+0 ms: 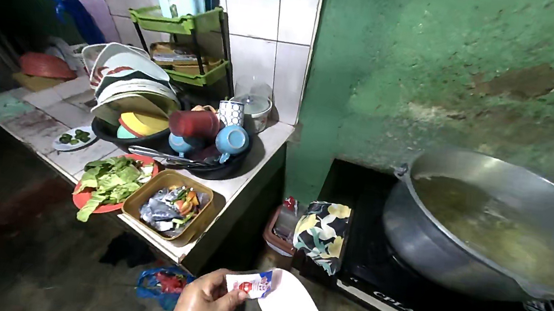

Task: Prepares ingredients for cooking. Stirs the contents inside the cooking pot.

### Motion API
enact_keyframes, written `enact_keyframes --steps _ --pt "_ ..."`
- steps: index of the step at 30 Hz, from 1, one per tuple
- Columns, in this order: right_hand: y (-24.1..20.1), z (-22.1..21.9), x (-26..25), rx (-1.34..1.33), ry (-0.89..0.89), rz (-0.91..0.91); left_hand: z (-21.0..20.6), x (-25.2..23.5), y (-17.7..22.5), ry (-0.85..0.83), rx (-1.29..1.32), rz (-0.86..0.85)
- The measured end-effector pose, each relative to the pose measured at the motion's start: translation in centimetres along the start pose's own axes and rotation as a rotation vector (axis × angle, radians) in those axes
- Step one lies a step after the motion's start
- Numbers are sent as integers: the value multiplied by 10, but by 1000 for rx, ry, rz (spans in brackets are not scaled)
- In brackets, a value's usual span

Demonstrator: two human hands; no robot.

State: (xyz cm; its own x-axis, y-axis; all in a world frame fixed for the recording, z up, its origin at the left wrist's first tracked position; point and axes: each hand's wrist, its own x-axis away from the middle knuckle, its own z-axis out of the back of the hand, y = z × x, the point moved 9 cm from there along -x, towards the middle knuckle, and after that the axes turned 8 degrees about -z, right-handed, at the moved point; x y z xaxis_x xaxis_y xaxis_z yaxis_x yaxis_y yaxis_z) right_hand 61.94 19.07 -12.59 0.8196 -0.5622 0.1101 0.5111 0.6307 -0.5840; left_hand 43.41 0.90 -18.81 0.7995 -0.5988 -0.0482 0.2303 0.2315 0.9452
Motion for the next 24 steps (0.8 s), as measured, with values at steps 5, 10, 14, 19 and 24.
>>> enact_keyframes --steps 5,10,14,19,24 --pt "0 -1 0 18 -8 -1 -1 -2 4 -17 -108 -14" --pt "0 -4 -1 21 -24 4 0 -3 7 -20 -229 -93" --pt "-1 -5 -2 27 -35 2 1 -3 9 -28 -262 -95" --pt "-2 -7 -2 46 -45 -2 1 -2 9 -37 -286 -94" --pt "0 -9 -2 68 -51 2 1 -1 8 -44 -321 -105"
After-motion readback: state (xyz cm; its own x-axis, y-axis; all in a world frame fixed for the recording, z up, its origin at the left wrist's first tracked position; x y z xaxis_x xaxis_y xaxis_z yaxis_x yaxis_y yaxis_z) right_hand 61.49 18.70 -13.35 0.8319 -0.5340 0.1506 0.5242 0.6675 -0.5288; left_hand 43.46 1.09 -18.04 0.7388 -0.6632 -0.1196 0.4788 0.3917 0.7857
